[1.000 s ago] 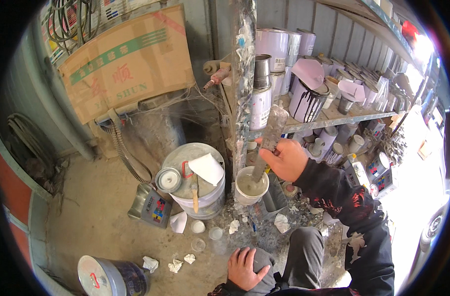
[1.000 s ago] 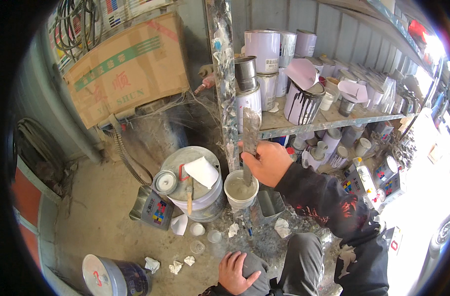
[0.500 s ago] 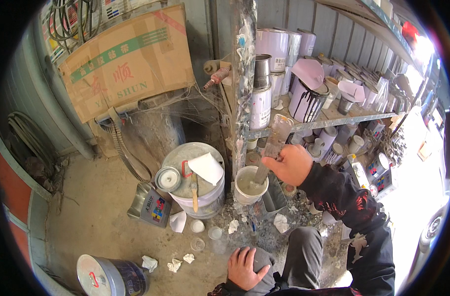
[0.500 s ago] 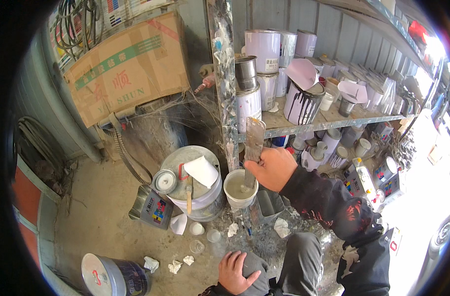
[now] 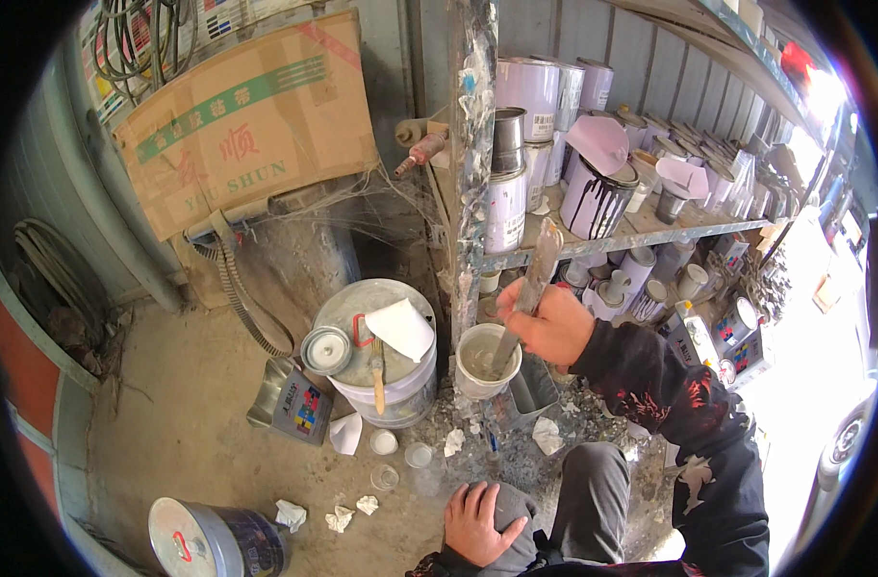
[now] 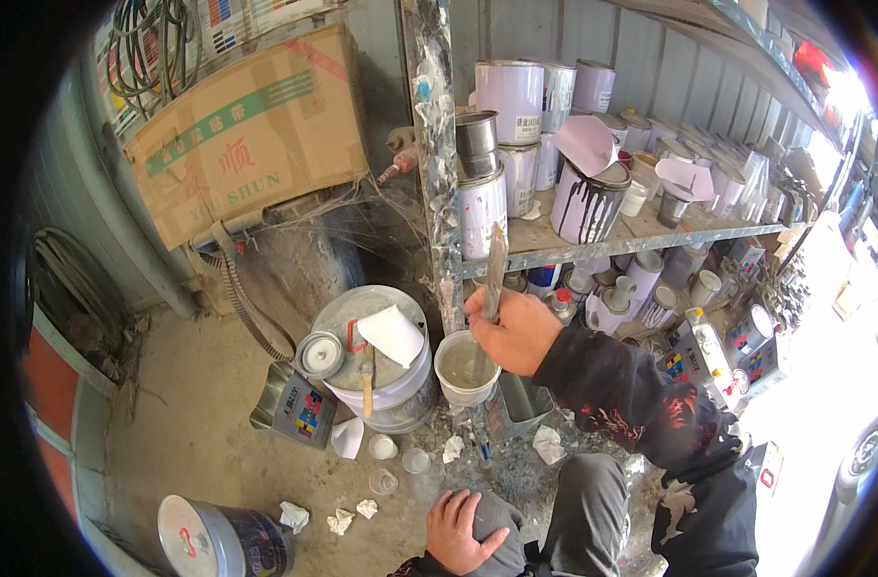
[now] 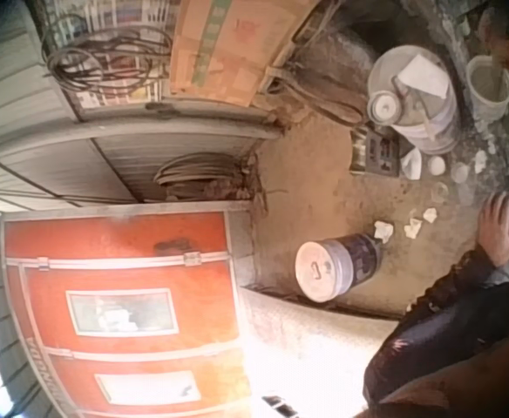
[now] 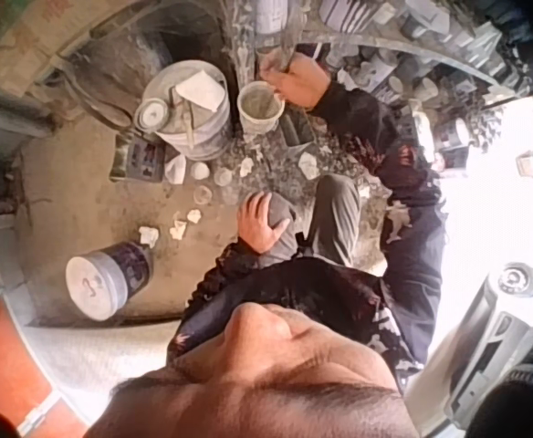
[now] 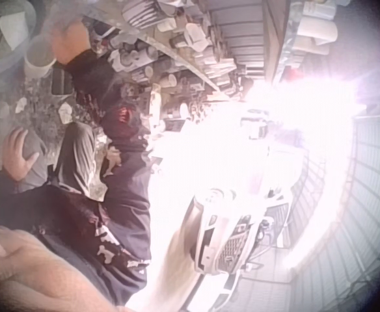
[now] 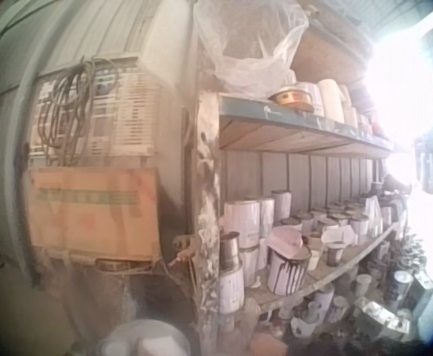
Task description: The person pours liquid from a metal can into a small plastic cup, then pours the contents into a paint bucket. They stir the mixture with a metal ruler and inspect the ruler for residue.
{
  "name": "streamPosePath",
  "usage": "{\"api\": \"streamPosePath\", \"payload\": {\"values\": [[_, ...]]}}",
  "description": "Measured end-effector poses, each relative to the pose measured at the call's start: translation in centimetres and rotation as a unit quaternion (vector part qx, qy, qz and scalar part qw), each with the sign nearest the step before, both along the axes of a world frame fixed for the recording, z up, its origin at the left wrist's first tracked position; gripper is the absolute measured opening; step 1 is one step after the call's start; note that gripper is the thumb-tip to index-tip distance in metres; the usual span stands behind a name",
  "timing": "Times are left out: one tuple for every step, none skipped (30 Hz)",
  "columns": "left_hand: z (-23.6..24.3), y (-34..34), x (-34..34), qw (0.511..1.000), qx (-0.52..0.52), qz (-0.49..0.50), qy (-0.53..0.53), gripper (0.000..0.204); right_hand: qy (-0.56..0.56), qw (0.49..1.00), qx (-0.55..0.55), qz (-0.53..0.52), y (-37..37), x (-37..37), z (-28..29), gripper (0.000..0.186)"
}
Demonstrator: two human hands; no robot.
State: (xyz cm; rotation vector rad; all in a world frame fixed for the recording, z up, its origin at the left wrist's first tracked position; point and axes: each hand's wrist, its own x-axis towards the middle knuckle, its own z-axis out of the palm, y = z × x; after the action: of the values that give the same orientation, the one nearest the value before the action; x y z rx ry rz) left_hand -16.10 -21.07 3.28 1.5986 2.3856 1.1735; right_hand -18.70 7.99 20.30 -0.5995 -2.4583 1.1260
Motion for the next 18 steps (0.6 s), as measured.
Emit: {"api": "streamPosePath", "payload": {"values": [[0.0,0.0,0.0,1.0,0.0,0.0,0.002,0.067,-0.015,0.996,-0.092,-0.005,0.0,-0.2,-0.3,0.02],[0.0,0.1,0.1,1.0,-0.001,0.0,0.005,0.067,-0.003,0.993,-0.119,0.004,-0.1,-0.4,-0.4,0.018],[0.0,0.1,0.1,1.0,-0.001,0.0,0.006,0.067,0.007,0.989,-0.148,0.006,0.0,-0.6,-0.5,0.017],[0.0,0.0,0.1,1.0,-0.002,0.0,0.006,0.067,0.025,0.982,-0.188,0.016,0.0,-0.8,-0.3,0.016],[0.0,0.0,0.1,1.0,-0.004,0.0,0.007,0.067,0.021,0.994,-0.111,0.008,0.1,-0.7,0.0,0.017],[0.0,-0.1,0.1,1.0,-0.003,-0.001,0.005,0.067,0.023,0.999,-0.044,0.009,0.2,-0.7,0.5,0.017],[0.0,-0.1,0.0,1.0,-0.002,-0.002,0.002,0.067,-0.006,1.0,0.002,-0.013,0.2,-0.8,1.0,0.018],[0.0,-0.1,0.0,1.0,-0.002,-0.002,0.0,0.067,-0.052,0.995,0.087,-0.006,0.2,-0.2,1.6,0.019],[0.0,-0.1,-0.1,1.0,-0.005,-0.003,0.001,0.067,-0.128,0.98,0.151,-0.021,0.2,0.6,2.3,0.02],[0.0,-0.2,-0.1,1.0,-0.008,-0.002,0.001,0.067,-0.203,0.955,0.213,-0.035,0.1,1.0,2.7,0.021],[0.0,-0.2,-0.1,1.0,-0.01,-0.002,0.002,0.067,-0.157,0.973,0.164,-0.032,-0.3,1.1,2.8,0.025],[0.0,-0.2,-0.1,1.0,-0.009,-0.001,0.003,0.067,-0.111,0.987,0.114,-0.03,-0.8,1.2,2.6,0.03],[0.0,-0.1,-0.1,1.0,-0.007,-0.001,0.003,0.067,-0.064,0.996,0.057,-0.031,-1.2,1.2,2.4,0.034],[0.1,-0.1,-0.1,1.0,-0.006,-0.001,0.003,0.067,-0.026,0.998,0.047,-0.018,-1.6,0.8,2.1,0.034],[0.1,0.0,-0.1,1.0,-0.005,-0.001,0.004,0.067,0.011,0.999,0.031,-0.008,-1.9,0.3,1.7,0.033],[0.1,0.0,0.0,1.0,-0.005,-0.002,0.004,0.067,0.014,1.0,-0.005,-0.014,-2.0,-0.1,1.4,0.033],[0.0,0.0,0.0,1.0,-0.005,-0.002,0.004,0.067,0.032,0.998,0.048,-0.003,-2.0,-0.3,1.3,0.032],[0.0,0.0,0.0,1.0,-0.006,-0.002,0.004,0.067,0.015,0.997,0.082,-0.007,-1.8,-0.3,1.3,0.031]]}}
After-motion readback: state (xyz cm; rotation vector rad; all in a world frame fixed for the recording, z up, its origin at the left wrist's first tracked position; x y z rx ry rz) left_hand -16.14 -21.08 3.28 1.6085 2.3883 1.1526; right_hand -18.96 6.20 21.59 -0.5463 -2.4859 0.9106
